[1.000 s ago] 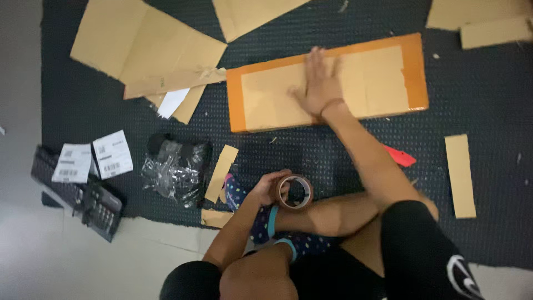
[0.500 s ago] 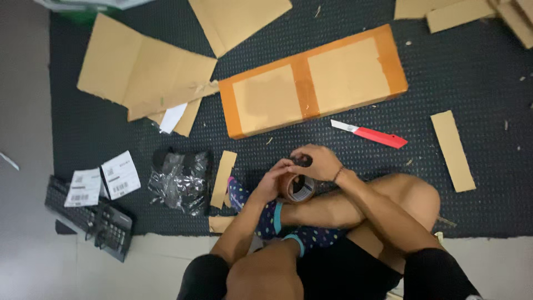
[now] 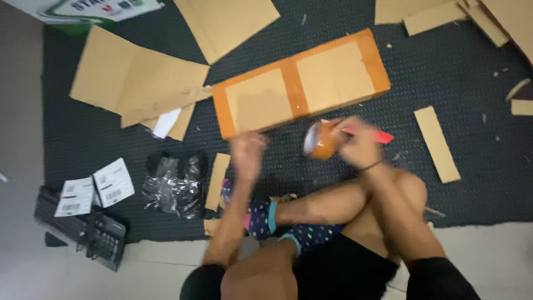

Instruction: The person assembles a small cardboard box by cutting and folding cardboard pieces, inserting a cylindrical object, and sealing the box with packing tape. The person uses a utility knife to trim edges and a tape dispenser to apply tape.

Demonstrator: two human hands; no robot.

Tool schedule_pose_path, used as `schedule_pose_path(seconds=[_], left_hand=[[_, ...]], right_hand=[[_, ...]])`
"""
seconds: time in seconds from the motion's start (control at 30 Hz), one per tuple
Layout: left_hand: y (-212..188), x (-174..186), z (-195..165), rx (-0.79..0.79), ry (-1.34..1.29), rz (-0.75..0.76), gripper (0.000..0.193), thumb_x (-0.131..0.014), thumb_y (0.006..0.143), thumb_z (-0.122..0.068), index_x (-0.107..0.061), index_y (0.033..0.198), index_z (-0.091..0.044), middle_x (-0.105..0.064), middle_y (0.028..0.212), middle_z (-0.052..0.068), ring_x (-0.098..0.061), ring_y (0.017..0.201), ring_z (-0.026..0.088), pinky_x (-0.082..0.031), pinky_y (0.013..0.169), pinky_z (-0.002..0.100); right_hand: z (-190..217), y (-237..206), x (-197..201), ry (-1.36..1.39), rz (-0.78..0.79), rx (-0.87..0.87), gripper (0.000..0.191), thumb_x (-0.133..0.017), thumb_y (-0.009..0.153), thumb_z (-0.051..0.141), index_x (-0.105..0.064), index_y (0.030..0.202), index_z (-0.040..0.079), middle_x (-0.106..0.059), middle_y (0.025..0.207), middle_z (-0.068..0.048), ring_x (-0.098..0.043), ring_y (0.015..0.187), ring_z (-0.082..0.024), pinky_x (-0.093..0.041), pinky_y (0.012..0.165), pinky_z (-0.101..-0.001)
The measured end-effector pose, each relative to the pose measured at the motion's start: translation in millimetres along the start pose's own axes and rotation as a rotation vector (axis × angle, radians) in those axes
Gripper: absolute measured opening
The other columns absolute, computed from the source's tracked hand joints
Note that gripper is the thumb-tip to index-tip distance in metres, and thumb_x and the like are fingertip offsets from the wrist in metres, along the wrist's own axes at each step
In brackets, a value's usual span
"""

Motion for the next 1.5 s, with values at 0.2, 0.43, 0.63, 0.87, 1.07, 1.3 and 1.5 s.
schedule_pose_path(seconds=[0.2, 0.43, 0.63, 0.87, 1.07, 1.3, 1.5], left_hand=[[73.3, 84.5, -10.3, 0.181, 0.881, -0.447, 0.065, -0.082, 0.084, -0.043, -0.062, 0.121, 0.007, -0.067, 0.113, 0.019, -0.065, 0.104, 0.029, -0.051, 0.095, 0.039], [79.6, 70.6, 11.2, 0.512, 0.618, -0.449, 0.06, -0.084, 0.079, -0.041, -0.066, 0.113, 0.004, -0.072, 0.111, 0.018, -0.069, 0.104, 0.028, -0.052, 0.09, 0.038], [75.3, 76.0, 7.4, 0.836, 0.186, -0.478, 0.045, -0.079, 0.081, -0.03, -0.057, 0.113, -0.009, -0.066, 0.106, 0.01, -0.064, 0.098, 0.028, -0.05, 0.076, 0.045], [95.2, 75.4, -30.4, 0.361, 0.225, -0.505, 0.041, -0.087, 0.077, -0.022, -0.059, 0.1, -0.002, -0.067, 0.099, 0.01, -0.064, 0.088, 0.02, -0.054, 0.077, 0.037], [128.0, 50.0, -147.8, -0.08, 0.243, -0.389, 0.036, -0.09, 0.079, -0.016, -0.059, 0.092, -0.002, -0.064, 0.094, 0.007, -0.059, 0.088, 0.017, -0.049, 0.083, 0.031], [87.6, -7.9, -314.8, -0.542, 0.76, -0.183, 0.045, -0.097, 0.077, -0.018, -0.063, 0.101, 0.001, -0.064, 0.109, 0.013, -0.064, 0.101, 0.025, -0.053, 0.091, 0.036], [34.6, -45.4, -376.4, -0.644, 0.603, 0.316, 0.041, -0.093, 0.073, -0.015, -0.069, 0.105, -0.007, -0.064, 0.131, 0.011, -0.066, 0.117, 0.027, -0.054, 0.099, 0.035]], right_hand=[[-22.3, 1.4, 224.8, -0.711, 0.156, -0.333, 0.031, -0.077, 0.085, 0.014, -0.072, 0.115, 0.008, -0.074, 0.11, -0.015, -0.072, 0.099, -0.029, -0.057, 0.085, -0.043], [-85.1, -26.1, 276.4, -1.071, 0.27, -0.461, 0.039, -0.076, 0.087, 0.023, -0.07, 0.122, 0.007, -0.07, 0.116, -0.021, -0.067, 0.103, -0.036, -0.053, 0.085, -0.0501], [-139.6, -34.6, 244.2, -1.174, 0.134, -0.514, 0.047, -0.075, 0.089, 0.031, -0.068, 0.128, 0.007, -0.066, 0.122, -0.026, -0.063, 0.107, -0.042, -0.051, 0.086, -0.0562], [-125.7, -59.8, 171.2, -1.077, 0.108, -0.488, 0.057, -0.074, 0.091, 0.041, -0.066, 0.136, 0.006, -0.061, 0.128, -0.032, -0.058, 0.111, -0.049, -0.047, 0.087, -0.0633], [-115.6, -95.7, 155.3, -0.847, -0.03, -0.472, 0.041, -0.07, 0.1, 0.025, -0.061, 0.133, 0.003, -0.066, 0.123, -0.028, -0.06, 0.115, -0.048, -0.049, 0.102, -0.0555], [-62.4, -73.9, 181.8, -0.169, -0.269, -0.543, 0.052, -0.063, 0.105, 0.031, -0.059, 0.149, 0.004, -0.066, 0.127, -0.013, -0.062, 0.115, -0.026, -0.048, 0.097, -0.0381], [128.1, 12.8, 194.6, -0.065, -0.033, 0.045, 0.072, -0.068, 0.098, 0.039, -0.049, 0.156, 0.0, -0.052, 0.112, -0.004, -0.051, 0.103, -0.014, -0.045, 0.087, -0.0292]])
Point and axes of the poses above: each hand's wrist, its own y-axis towards the middle knuckle, its own x-axis out of the back of the hand, z = x × y, the point moved 3 cm from there along y, towards the middle knuckle
